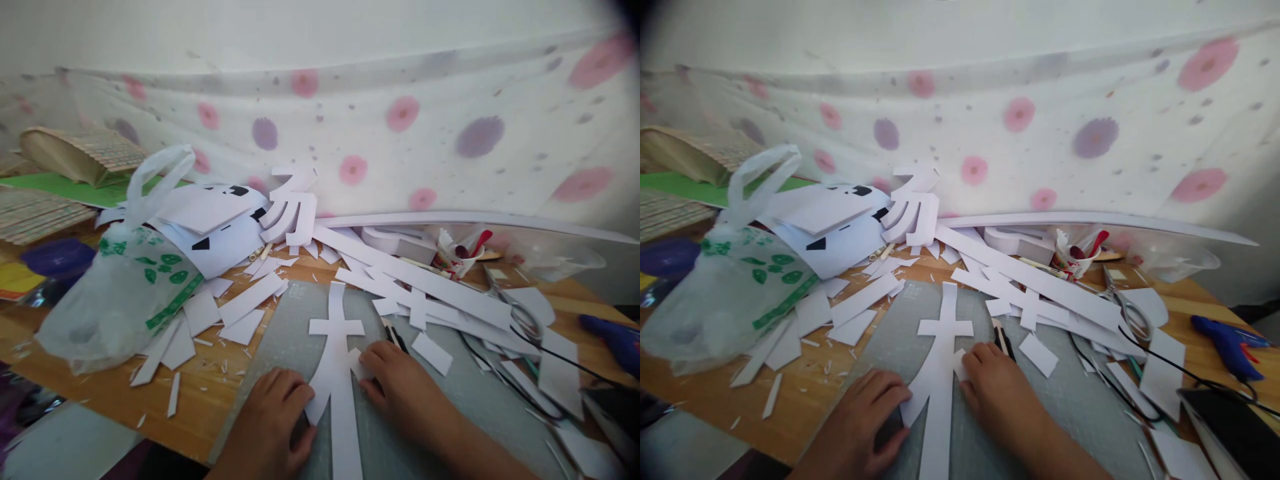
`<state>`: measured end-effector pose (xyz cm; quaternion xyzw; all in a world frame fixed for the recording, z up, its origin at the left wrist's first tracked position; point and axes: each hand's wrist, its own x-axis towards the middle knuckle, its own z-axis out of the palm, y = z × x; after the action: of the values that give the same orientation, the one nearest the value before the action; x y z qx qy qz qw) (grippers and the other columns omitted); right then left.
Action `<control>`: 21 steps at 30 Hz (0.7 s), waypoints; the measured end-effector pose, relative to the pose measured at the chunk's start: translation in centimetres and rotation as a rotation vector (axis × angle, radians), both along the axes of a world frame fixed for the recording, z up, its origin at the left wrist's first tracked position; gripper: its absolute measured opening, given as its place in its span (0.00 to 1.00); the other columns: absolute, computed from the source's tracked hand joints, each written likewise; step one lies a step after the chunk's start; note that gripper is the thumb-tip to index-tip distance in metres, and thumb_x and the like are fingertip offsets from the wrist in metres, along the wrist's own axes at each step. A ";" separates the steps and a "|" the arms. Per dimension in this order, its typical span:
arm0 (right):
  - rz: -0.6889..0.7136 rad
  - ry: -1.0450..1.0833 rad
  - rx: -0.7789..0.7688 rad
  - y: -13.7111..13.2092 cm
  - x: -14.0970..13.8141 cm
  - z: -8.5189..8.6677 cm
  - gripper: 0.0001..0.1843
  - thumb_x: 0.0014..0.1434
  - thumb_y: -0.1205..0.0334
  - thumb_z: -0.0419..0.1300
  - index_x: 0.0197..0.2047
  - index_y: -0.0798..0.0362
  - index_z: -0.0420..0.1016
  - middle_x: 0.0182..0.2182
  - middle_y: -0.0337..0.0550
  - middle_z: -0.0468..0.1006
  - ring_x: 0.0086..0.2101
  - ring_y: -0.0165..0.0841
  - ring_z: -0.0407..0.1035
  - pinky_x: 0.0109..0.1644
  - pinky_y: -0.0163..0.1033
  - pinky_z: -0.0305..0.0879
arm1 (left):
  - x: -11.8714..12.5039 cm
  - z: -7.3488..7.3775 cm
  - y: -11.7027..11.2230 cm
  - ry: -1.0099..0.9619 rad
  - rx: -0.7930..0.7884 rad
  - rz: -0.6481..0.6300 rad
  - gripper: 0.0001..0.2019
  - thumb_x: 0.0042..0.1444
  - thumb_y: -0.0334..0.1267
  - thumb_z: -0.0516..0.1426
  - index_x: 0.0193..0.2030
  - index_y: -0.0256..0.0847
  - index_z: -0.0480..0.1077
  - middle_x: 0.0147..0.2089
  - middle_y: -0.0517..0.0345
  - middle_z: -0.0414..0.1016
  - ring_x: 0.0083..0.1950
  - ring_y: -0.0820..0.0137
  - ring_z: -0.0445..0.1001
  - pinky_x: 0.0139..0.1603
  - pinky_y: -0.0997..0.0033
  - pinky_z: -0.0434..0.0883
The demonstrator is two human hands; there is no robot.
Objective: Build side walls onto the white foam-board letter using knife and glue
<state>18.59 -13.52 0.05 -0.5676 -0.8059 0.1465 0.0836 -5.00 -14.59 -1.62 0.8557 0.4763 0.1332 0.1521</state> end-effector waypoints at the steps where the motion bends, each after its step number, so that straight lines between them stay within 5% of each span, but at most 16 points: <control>1: 0.002 0.004 -0.003 0.0 0.0 0.1 0.07 0.58 0.66 0.58 0.40 0.55 0.75 0.42 0.49 0.75 0.45 0.43 0.68 0.50 0.49 0.66 | -0.2 0.3 0.1 -0.008 -0.026 -0.008 0.14 0.45 0.29 0.59 0.41 0.43 0.74 0.42 0.53 0.74 0.45 0.59 0.71 0.46 0.58 0.70; 5: 0.012 -0.009 -0.018 -0.1 0.1 0.3 0.07 0.57 0.65 0.59 0.40 0.56 0.75 0.43 0.49 0.75 0.46 0.44 0.67 0.51 0.50 0.65 | -1.2 2.0 2.5 -0.083 -0.076 -0.044 0.09 0.54 0.37 0.57 0.43 0.44 0.72 0.40 0.56 0.74 0.42 0.65 0.71 0.44 0.66 0.68; 11: 0.034 -0.008 -0.007 -0.3 0.0 0.0 0.06 0.58 0.65 0.59 0.39 0.55 0.74 0.42 0.48 0.74 0.45 0.43 0.67 0.50 0.49 0.66 | 2.1 5.0 11.4 -0.083 0.042 0.110 0.08 0.56 0.33 0.52 0.37 0.40 0.73 0.38 0.57 0.75 0.39 0.67 0.72 0.41 0.68 0.66; 15: 0.019 0.041 -0.031 -0.5 0.2 -0.2 0.05 0.57 0.66 0.59 0.38 0.54 0.74 0.41 0.47 0.74 0.44 0.42 0.68 0.49 0.48 0.66 | 5.0 3.3 15.8 -0.064 -0.010 0.123 0.11 0.54 0.32 0.52 0.40 0.36 0.74 0.38 0.57 0.75 0.42 0.66 0.73 0.42 0.69 0.66; 21: -0.003 0.124 -0.086 -0.3 0.6 -0.5 0.11 0.56 0.67 0.60 0.44 0.51 0.76 0.45 0.47 0.75 0.46 0.42 0.68 0.53 0.50 0.65 | 4.8 -0.3 17.5 -0.115 -0.078 0.070 0.07 0.53 0.33 0.56 0.36 0.39 0.75 0.36 0.57 0.78 0.36 0.69 0.75 0.36 0.73 0.68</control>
<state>19.18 -13.84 -0.49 -0.5616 -0.7913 0.2155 0.1092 -0.16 2.93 -1.88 0.8229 0.5013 0.1686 0.2076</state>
